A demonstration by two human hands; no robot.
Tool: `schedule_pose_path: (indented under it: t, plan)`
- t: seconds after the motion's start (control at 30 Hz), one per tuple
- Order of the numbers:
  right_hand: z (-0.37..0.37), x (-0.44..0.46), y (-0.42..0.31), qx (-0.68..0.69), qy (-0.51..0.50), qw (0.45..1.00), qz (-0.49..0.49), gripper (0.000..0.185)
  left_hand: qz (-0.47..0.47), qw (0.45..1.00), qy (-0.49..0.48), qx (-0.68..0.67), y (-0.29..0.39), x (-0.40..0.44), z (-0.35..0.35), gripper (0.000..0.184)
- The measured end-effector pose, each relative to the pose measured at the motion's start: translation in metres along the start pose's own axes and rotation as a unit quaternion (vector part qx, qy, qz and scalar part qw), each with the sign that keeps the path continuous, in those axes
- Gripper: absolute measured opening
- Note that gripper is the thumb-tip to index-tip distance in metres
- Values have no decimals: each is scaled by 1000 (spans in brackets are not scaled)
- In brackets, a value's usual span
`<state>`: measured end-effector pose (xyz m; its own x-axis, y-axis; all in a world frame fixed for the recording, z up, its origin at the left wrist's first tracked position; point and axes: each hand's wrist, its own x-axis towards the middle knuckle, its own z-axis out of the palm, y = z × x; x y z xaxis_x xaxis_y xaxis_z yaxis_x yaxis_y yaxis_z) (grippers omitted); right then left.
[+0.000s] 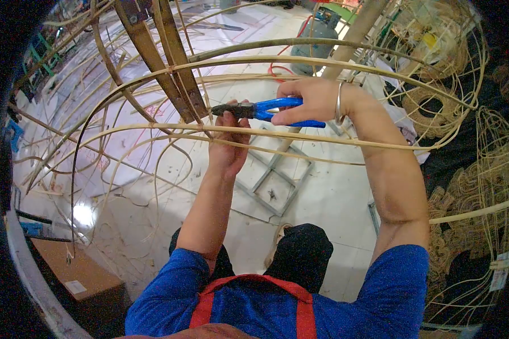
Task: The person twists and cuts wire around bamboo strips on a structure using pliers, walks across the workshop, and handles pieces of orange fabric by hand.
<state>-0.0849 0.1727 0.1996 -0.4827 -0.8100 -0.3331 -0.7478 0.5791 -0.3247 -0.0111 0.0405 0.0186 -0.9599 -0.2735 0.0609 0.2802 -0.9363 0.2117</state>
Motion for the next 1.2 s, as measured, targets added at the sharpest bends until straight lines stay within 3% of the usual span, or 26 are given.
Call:
schedule_pose_path:
  t: [0.1, 0.2, 0.37, 0.47, 0.6, 0.8, 0.83, 0.93, 1.2]
  plan:
    - [17, 11, 27, 246, -44, 967, 42, 52, -3, 999, -43, 14, 2, -1, 0, 29]
    - [20, 16, 30, 292, -135, 938, 132, 54, -7, 999, -42, 12, 5, -1, 0, 28]
    - [26, 12, 13, 141, -118, 974, 133, 56, 7, 997, -53, 62, 5, -2, -4, 32]
    - [26, 9, -2, 77, -80, 988, 112, 49, 2, 992, -53, 116, 4, 6, -17, 35]
    - [33, 11, 2, -102, 21, 993, 51, 44, -11, 989, -26, 145, 5, 7, -16, 34]
    - [50, -4, -9, -327, 216, 920, 25, 43, -7, 997, -76, 27, 2, -4, -23, 26]
    - [53, -3, -4, -372, 255, 892, -14, 42, -4, 994, -99, 52, 5, -5, -21, 24]
    - [50, 0, -2, -418, 294, 858, -50, 36, -4, 1000, -19, -7, 5, -9, -8, 16]
    - [54, 6, 16, -522, 414, 737, -111, 42, -9, 1000, 6, -5, 3, -2, -12, 12]
